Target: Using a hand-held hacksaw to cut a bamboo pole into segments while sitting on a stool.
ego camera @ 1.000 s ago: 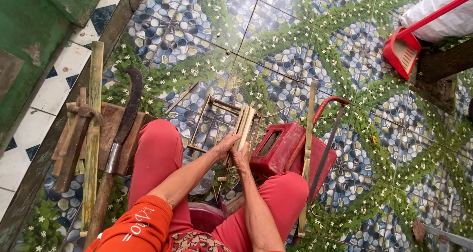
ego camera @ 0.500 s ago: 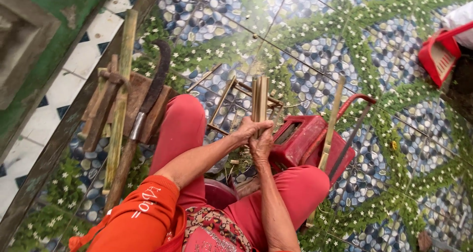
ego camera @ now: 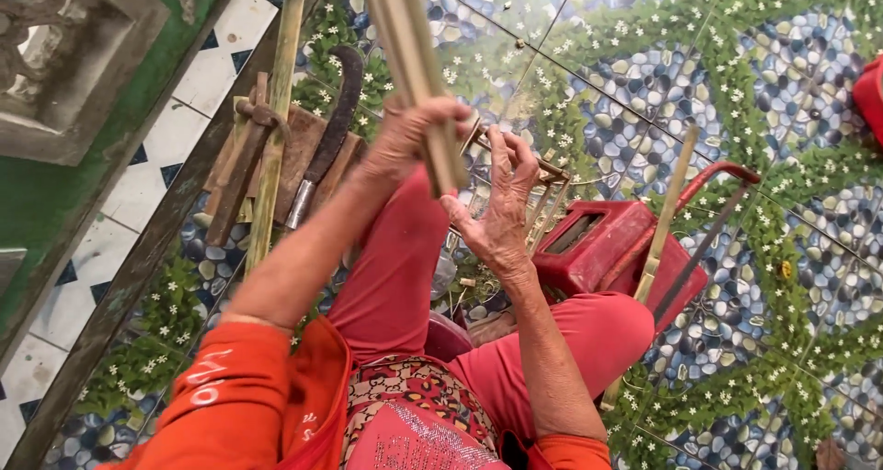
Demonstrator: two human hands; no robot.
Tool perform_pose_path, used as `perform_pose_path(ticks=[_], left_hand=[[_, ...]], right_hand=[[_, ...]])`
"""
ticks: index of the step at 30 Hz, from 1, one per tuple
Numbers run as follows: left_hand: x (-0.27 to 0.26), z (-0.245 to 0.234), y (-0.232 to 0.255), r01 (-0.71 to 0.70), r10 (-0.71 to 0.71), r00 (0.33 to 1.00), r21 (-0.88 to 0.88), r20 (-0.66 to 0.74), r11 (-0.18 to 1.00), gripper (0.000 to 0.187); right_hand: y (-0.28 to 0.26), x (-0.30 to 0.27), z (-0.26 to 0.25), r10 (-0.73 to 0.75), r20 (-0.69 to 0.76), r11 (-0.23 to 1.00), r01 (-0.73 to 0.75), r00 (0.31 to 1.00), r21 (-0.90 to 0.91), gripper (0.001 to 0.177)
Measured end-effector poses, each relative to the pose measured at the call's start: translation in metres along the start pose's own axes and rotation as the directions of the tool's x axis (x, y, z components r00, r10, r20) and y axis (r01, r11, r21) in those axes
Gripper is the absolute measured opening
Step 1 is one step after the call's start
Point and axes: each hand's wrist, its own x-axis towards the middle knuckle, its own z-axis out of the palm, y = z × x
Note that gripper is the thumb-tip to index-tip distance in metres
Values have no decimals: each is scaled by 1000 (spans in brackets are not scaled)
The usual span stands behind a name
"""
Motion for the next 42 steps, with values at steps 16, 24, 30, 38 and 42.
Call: perform_pose_path(ticks=[16,24,30,38,42], left_hand=[[75,-404,-23,-50,204,937,688,283,-724,43],[65,-398,-1,58,372,857,651,356,-757,58],[77,-417,-8,-4,325,839,603,436,-798,61],[90,-418,-20,-58,367,651,526,665,-849,41],[87,-412,-17,-65,356,597,486,719,-871,35]], right_hand=[[109,-119,53,425,226,894,-446,877,49,36],[129,-156,70,472,221,872,-489,854,28,33],[134,-165,72,507,213,852,-523,835,19,33],[153,-180,73,545,173,834,-552,821,-5,33],[156,-184,75,543,180,835,-550,820,-16,32]])
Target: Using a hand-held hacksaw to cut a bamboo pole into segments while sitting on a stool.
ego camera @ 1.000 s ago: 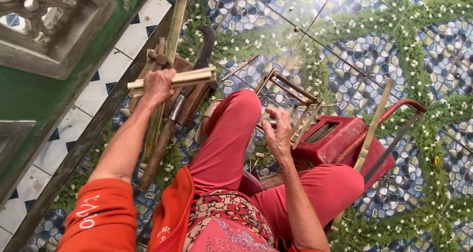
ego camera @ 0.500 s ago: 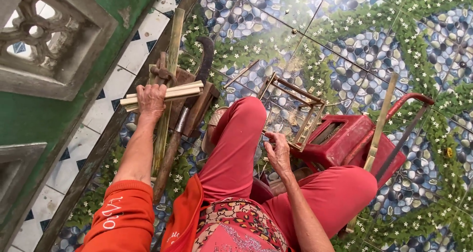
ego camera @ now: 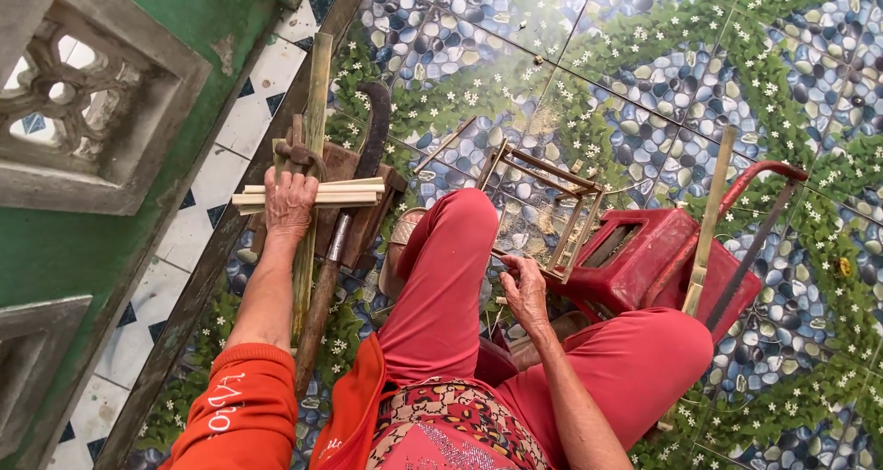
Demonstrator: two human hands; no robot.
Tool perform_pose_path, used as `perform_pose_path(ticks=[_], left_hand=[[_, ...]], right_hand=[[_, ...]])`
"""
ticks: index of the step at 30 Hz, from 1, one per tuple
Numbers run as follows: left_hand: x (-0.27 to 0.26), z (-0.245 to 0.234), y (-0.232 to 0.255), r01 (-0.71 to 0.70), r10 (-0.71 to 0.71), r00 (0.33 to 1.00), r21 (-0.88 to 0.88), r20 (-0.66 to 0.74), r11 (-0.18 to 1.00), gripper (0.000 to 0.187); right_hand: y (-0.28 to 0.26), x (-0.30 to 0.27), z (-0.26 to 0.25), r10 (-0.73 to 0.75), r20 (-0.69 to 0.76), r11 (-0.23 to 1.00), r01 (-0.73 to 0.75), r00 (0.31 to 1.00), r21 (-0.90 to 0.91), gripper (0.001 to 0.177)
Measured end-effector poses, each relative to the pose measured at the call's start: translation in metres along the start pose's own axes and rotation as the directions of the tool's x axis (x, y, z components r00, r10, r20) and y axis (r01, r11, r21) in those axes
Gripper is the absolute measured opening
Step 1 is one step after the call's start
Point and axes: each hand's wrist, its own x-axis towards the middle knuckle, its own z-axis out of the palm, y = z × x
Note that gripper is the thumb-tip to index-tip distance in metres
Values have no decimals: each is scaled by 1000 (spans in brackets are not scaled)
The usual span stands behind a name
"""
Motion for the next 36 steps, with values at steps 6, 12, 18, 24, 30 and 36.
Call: perform_pose_path(ticks=[6,12,18,24,30,36], left_hand=[[-3,-9,4,-8,7,1000,45,30,999,37],[2,-25,6,40,-52,938,43,342,998,91],[1,-36,9,92,-97,901,33,424,995,106],[-6,-53,8,25,-57,922,89,383,996,106],[-10,-54,3,42,-38,923,0,383,999,123],[-14,-60,-4,73,-15,941,-158,339,985,134]], right_hand=[[7,0,3,5,-16,1000,-5,1000,5,31],[-2,-2,1,9,-15,1000,-9,1000,14,31],[1,-2,-1,-18,-11,1000,18,1000,16,33],[-5,-2,-4,-30,-30,999,31,999,27,34],[-2,-2,-3,-19,-42,997,22,999,71,36],[-11,-3,-10,-27,-50,998,30,998,55,38]])
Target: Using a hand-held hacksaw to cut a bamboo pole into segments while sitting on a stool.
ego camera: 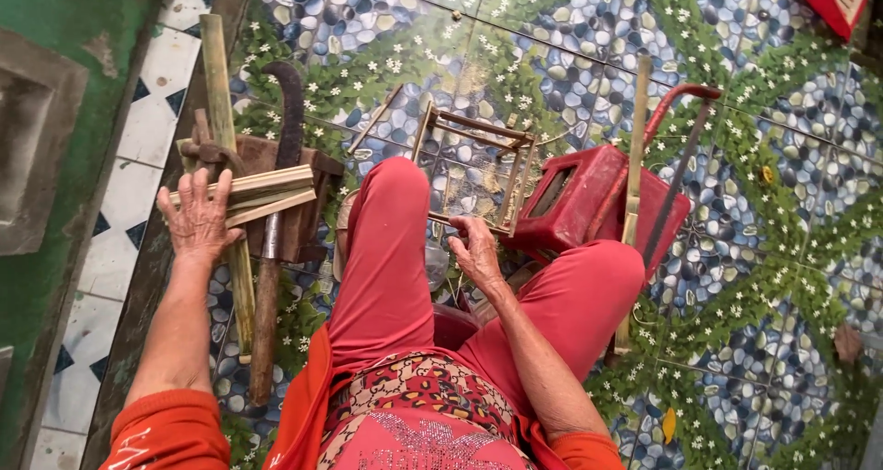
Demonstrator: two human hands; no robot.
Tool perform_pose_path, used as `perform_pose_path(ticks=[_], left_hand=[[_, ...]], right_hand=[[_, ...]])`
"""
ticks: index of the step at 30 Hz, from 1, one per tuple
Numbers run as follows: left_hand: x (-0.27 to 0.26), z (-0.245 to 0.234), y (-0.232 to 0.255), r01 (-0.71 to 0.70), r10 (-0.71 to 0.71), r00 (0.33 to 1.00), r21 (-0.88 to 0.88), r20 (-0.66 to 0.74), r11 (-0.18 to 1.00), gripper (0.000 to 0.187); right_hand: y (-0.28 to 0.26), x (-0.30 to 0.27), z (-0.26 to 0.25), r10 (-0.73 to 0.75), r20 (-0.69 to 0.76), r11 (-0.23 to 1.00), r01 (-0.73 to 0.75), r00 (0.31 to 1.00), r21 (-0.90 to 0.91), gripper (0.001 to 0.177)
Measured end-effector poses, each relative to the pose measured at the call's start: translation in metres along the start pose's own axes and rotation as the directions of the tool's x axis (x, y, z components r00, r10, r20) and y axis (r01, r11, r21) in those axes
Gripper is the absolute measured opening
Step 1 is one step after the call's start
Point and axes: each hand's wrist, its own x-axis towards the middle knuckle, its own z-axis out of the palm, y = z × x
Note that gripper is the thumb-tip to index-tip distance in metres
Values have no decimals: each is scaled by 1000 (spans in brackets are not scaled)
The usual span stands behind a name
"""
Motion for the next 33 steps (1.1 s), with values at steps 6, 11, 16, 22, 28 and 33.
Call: perform_pose_path(ticks=[6,11,16,22,28,33], left_hand=[[-11,-14,-1,-95,95,993,-4,-65,995,146],[-12,-68,14,-148,159,972,79,-174,986,123],[21,-147,77,-193,150,910,-73,-386,979,69],[72,-205,174,-330,77,830,-375,-552,866,48],[90,-186,242,-550,159,736,-444,-658,708,28],[74,-158,287,-570,191,796,-603,-575,558,26]], right_hand=[[-55,0,-46,79,20,996,-80,997,44,32],[-146,-14,-157,180,-143,975,-157,973,159,27],[-108,-36,-259,17,-522,989,62,853,134,17],[30,-85,-312,212,-716,975,-99,665,198,25],[151,-118,-272,204,-675,831,-490,709,-262,28],[155,-126,-232,246,-616,655,-597,748,-463,42]])
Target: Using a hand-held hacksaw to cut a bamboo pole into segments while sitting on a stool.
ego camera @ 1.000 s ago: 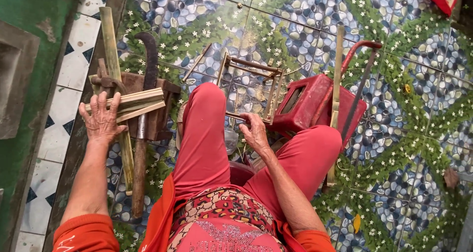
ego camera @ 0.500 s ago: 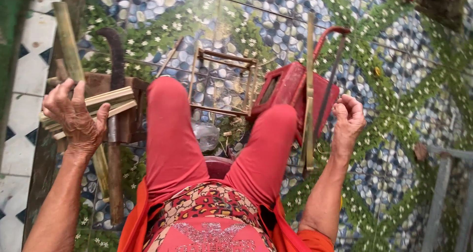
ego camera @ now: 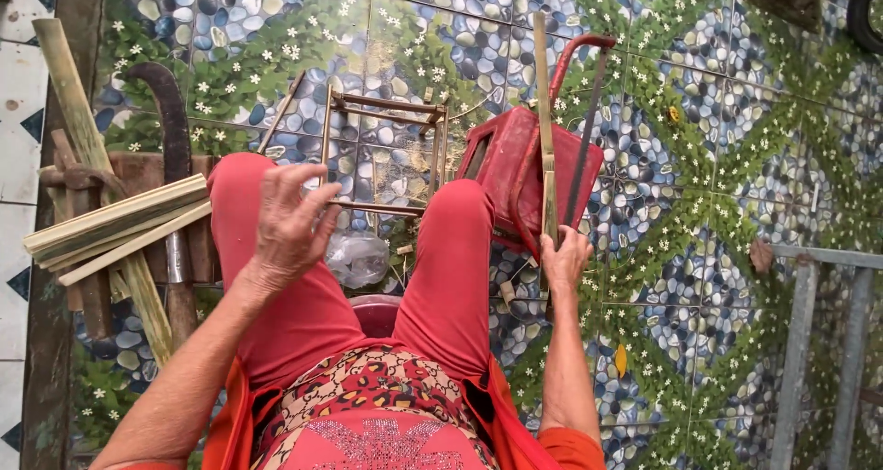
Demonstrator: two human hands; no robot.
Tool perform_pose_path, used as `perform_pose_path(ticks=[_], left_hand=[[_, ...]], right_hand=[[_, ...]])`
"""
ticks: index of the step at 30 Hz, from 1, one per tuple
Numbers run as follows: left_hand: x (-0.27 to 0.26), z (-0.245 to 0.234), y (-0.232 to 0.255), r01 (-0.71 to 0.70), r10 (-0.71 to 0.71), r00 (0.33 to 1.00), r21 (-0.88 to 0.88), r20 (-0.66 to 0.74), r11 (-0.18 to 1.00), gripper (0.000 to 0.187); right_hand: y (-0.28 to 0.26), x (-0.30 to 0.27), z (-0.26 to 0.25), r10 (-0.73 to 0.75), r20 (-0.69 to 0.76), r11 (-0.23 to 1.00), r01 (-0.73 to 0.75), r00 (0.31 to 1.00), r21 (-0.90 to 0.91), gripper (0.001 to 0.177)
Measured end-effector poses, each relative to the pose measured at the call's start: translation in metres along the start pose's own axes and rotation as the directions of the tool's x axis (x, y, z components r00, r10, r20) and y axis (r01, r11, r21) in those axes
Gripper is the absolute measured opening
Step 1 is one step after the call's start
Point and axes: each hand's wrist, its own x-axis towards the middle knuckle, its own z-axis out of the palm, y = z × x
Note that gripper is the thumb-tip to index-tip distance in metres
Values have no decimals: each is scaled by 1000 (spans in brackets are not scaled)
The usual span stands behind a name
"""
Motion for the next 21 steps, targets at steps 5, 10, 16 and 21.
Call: perform_pose_path(ticks=[5,10,16,21], left_hand=[[-19,19,13,7,-3,997,-44,80,999,21],[-28,21,21,53,-44,990,-63,134,997,18],[-32,23,23,138,-116,980,-129,164,982,16],[-14,43,55,404,-335,913,-423,232,811,17]], right_hand=[[-16,3,10,11,7,991,-10,1000,-134,52],[-9,13,33,-53,-42,968,41,998,-249,46],[-4,23,23,-162,-140,964,126,977,-236,46],[-66,2,-56,-295,-89,955,297,951,4,45]])
